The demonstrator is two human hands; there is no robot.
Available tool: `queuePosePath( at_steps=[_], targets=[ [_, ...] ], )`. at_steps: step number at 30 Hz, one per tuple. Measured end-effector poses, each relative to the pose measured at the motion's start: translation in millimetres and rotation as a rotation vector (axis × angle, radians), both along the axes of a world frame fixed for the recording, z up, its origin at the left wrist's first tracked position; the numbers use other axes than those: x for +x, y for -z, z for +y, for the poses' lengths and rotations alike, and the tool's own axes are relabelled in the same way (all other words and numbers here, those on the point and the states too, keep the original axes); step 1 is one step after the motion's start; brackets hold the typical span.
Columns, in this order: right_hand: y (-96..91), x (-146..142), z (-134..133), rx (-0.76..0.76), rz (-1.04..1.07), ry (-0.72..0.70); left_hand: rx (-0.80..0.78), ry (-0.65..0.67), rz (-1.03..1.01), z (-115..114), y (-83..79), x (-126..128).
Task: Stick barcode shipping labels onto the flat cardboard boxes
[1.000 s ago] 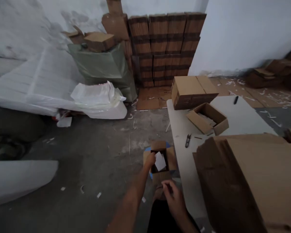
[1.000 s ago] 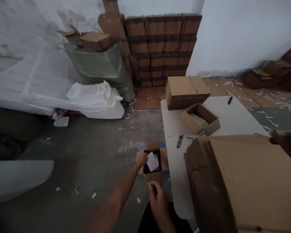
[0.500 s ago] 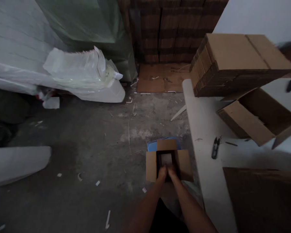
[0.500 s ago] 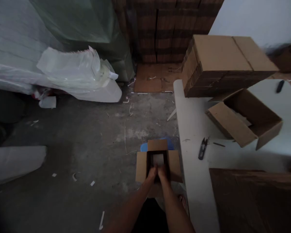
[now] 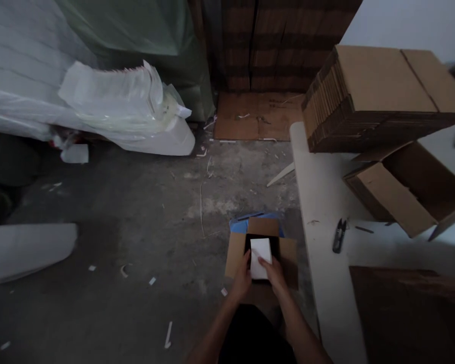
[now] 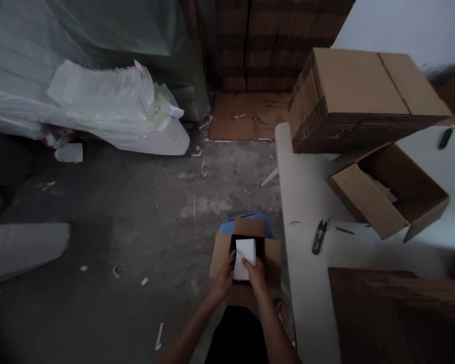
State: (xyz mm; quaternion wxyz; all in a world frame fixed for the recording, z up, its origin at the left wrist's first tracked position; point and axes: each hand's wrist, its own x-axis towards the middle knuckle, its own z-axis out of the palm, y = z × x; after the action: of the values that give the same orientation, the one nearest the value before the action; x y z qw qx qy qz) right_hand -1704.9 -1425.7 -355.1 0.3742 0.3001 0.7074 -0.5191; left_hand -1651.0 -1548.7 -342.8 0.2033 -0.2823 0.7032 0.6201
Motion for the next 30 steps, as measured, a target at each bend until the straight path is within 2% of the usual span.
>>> queuePosePath(
  at_steps=[4, 7, 9, 13, 16, 22, 27, 30],
  targets=[
    [-33.7, 6.8, 8.7, -0.186, -0.144, 0.067, -0.078, 0.275, 0.216, -27.5, -26.0, -7.0],
    [-49.0, 5.9, 9.9, -0.279, -0.251, 0.051, -0.129, 0.425, 0.351, -40.4, -32.9, -23.8],
    [-53.7, 3.1, 9.9, -0.309, -0.264, 0.045, -0.122, 0.458, 0.391, -44.2, -33.5, -31.6],
    [-52.8, -1.2, 11.7, -0.246, -0.199, 0.040, 0.017, 0.355, 0.263, -39.7, -26.8, -31.6],
    [-47.2, 1.1, 13.7, -0.159, -0.111, -0.010, 0.037, 0.235, 0.162, -32.8, -16.8, -28.5],
    [-37.4, 15.9, 13.4, -0.022, 0.233, -0.096, 0.097, 0.083, 0.088, -28.6, -3.7, -41.1],
    [-29.4, 19.5, 18.0, 0.155, 0.403, -0.054, 0.092, -0.010, 0.043, -31.6, -3.8, -49.9],
    [-23.4, 18.0, 17.0, 0.168, 0.423, -0.017, 0.149, -0.022, 0.021, -34.1, -2.9, -48.7]
  ],
)
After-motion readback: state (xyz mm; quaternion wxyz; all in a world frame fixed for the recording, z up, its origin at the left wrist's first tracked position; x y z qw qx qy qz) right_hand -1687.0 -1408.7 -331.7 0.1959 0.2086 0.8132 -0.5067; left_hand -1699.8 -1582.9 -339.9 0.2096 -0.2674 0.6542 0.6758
